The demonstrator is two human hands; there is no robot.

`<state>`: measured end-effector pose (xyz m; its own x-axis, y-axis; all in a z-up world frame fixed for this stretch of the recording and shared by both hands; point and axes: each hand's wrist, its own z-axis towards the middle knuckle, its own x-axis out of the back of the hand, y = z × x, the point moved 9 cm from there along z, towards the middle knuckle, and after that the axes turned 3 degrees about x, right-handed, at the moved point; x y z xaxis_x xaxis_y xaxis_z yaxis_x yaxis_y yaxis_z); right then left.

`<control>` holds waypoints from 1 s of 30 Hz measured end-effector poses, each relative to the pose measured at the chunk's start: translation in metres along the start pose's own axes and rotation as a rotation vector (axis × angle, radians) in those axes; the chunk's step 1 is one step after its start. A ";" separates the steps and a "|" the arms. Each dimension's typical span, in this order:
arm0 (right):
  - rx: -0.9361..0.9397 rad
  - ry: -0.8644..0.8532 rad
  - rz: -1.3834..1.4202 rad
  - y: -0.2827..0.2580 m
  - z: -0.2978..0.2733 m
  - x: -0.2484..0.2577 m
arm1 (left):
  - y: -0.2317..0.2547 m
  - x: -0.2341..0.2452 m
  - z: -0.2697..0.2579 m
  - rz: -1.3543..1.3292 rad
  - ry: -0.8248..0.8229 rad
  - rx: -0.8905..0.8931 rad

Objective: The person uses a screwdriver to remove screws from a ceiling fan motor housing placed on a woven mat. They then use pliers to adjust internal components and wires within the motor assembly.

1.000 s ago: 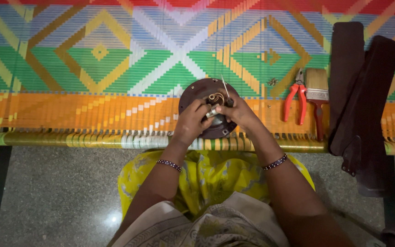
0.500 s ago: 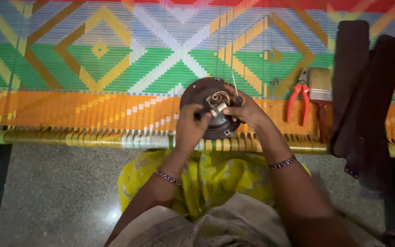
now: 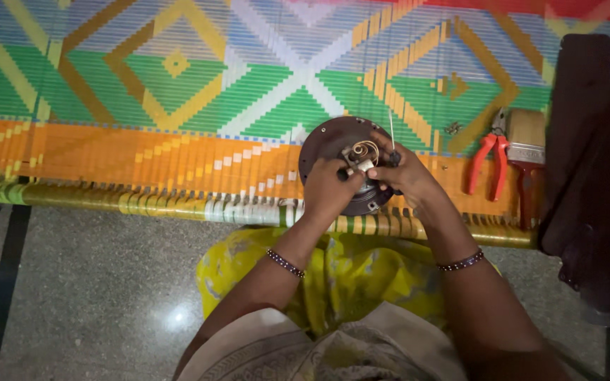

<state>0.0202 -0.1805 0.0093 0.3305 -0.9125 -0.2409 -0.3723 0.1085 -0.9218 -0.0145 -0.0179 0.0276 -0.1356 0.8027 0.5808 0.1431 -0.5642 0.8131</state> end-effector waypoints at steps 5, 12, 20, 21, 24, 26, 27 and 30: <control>-0.025 0.016 0.020 0.008 0.002 0.005 | -0.003 -0.006 0.007 0.047 -0.027 0.017; -0.043 0.046 0.008 0.017 0.006 0.012 | -0.010 -0.009 0.013 0.084 -0.071 0.044; -0.044 0.048 -0.013 0.012 0.003 0.009 | -0.016 -0.011 0.015 0.179 -0.187 0.160; -0.027 0.050 -0.020 0.011 0.002 0.006 | -0.013 -0.008 0.015 0.159 -0.174 0.128; -0.010 0.079 -0.003 0.010 -0.005 0.003 | -0.010 -0.003 0.012 0.093 -0.148 0.062; -0.011 0.088 0.012 0.010 -0.007 0.004 | -0.013 -0.004 0.011 0.041 -0.147 0.059; -0.012 0.084 0.015 0.010 -0.007 0.003 | -0.013 -0.004 0.011 0.013 -0.137 0.035; 0.002 0.060 0.028 0.011 -0.006 0.001 | -0.018 -0.007 0.012 -0.094 -0.145 0.012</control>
<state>0.0114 -0.1822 0.0008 0.2676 -0.9310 -0.2483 -0.3787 0.1354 -0.9156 -0.0043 -0.0106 0.0082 -0.0062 0.8717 0.4901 0.1487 -0.4838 0.8624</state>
